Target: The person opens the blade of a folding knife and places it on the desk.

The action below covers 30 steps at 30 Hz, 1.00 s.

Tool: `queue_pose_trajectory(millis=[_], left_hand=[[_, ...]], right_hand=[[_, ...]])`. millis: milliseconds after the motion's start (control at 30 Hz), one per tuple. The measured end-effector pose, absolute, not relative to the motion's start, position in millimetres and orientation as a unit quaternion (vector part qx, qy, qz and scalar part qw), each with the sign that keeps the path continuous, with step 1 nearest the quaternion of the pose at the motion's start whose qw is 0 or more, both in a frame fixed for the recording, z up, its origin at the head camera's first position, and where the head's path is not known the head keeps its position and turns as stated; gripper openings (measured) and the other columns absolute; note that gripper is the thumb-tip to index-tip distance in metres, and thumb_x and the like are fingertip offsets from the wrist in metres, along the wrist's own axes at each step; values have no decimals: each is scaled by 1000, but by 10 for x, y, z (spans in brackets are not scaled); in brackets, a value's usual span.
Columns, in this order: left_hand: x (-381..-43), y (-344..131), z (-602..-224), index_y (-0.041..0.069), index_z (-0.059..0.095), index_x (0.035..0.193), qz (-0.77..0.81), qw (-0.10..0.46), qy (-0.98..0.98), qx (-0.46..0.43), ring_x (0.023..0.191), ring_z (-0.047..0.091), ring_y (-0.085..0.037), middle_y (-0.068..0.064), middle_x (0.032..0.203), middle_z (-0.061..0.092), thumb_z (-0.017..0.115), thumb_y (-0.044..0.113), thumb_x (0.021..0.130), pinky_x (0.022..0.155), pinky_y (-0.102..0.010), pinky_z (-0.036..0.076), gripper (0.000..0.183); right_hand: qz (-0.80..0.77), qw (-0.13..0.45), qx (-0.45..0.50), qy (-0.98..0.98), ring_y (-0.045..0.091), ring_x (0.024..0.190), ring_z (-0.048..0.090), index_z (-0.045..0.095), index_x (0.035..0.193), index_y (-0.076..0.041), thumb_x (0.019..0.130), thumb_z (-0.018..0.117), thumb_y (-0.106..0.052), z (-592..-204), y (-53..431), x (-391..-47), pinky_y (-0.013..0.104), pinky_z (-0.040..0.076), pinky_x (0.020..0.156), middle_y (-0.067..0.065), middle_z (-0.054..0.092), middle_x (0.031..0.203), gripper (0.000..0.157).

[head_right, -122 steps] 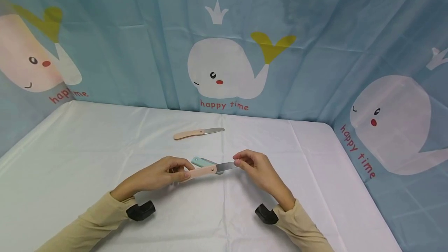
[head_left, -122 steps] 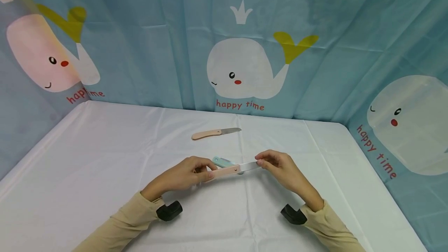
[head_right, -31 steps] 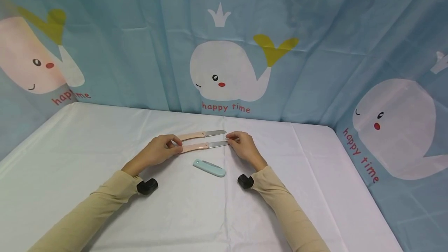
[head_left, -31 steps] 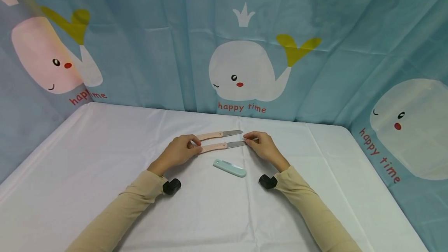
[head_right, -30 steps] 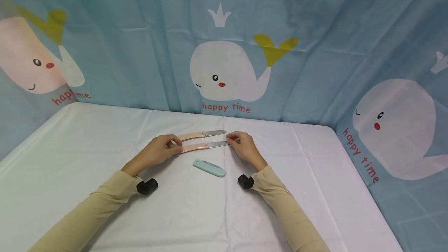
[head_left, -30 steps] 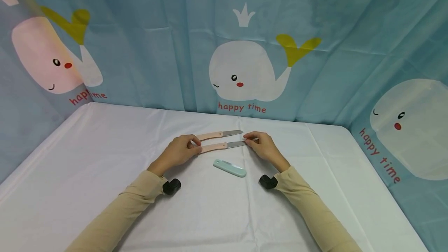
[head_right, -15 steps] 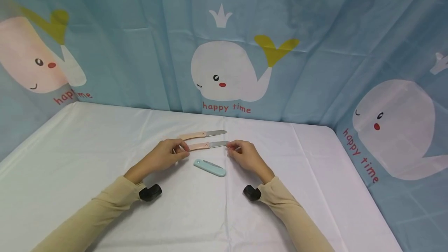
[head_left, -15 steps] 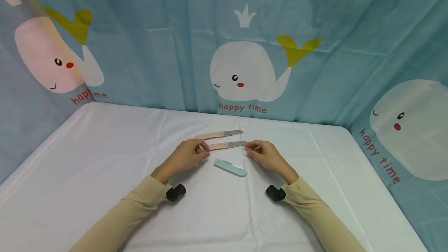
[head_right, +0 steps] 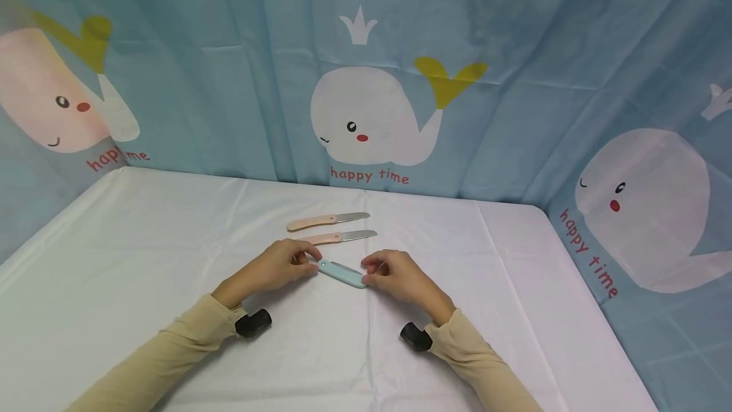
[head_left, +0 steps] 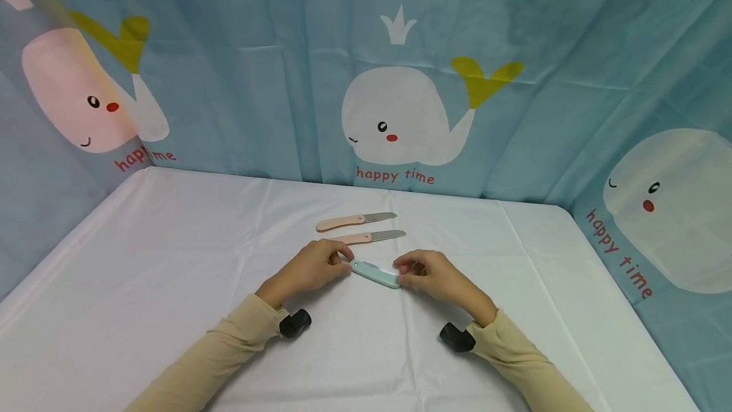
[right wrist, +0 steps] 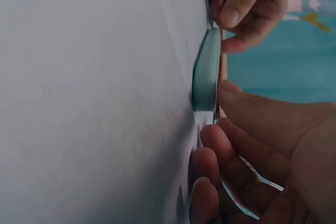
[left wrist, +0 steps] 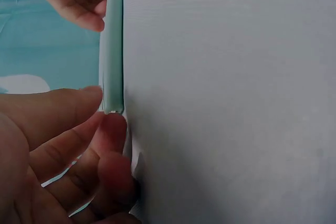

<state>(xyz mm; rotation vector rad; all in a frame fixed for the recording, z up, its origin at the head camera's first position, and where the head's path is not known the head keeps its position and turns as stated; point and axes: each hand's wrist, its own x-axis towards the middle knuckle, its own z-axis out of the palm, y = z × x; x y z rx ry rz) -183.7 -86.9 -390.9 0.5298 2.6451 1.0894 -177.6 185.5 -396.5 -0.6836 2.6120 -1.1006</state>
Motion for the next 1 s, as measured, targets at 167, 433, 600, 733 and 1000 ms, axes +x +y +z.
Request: queue_pose_trajectory(millis=[167, 433, 600, 733, 1000], left_hand=[[-1834, -840, -3924, 8, 70, 112, 357, 115, 909, 184, 62, 47, -11, 1, 75, 59, 72, 12, 89, 59, -23, 38, 23], [-1821, -833, -3947, 12, 71, 106, 354, 103, 911, 187, 63, 50, -12, 2, 73, 60, 75, 12, 87, 62, -25, 40, 19], [-1788, -851, -3940, 13, 69, 105, 362, 97, 906, 196, 65, 51, -11, 3, 74, 62, 75, 12, 87, 64, -26, 41, 18], [-1759, -847, -3939, 10, 68, 105, 373, 97, 900, 204, 67, 52, -11, 2, 76, 63, 73, 10, 88, 65, -25, 42, 17], [-1682, -872, -3932, 7, 64, 106, 385, 103, 888, 229, 70, 54, -8, 2, 80, 67, 69, 8, 91, 68, -23, 44, 16]], right_hand=[[-374, 116, -249, 886, 7, 78, 56, 71, 112, 0, 90, 73, -15, -3981, 1831, -1726, 19, 47, 70, 3, 67, 91, 27], [-370, 116, -250, 887, 6, 79, 55, 72, 112, -1, 89, 73, -15, -3992, 1832, -1685, 19, 47, 70, 2, 66, 91, 26], [-362, 112, -254, 890, 5, 79, 54, 71, 111, -2, 89, 73, -14, -3973, 1827, -1653, 20, 47, 70, 1, 66, 90, 25], [-358, 111, -256, 891, 5, 78, 55, 71, 110, -3, 89, 73, -15, -3957, 1823, -1629, 20, 47, 69, 1, 66, 89, 24], [-361, 117, -251, 891, 3, 77, 55, 71, 109, -6, 89, 74, -16, -3941, 1819, -1556, 20, 47, 69, -3, 66, 88, 23]])
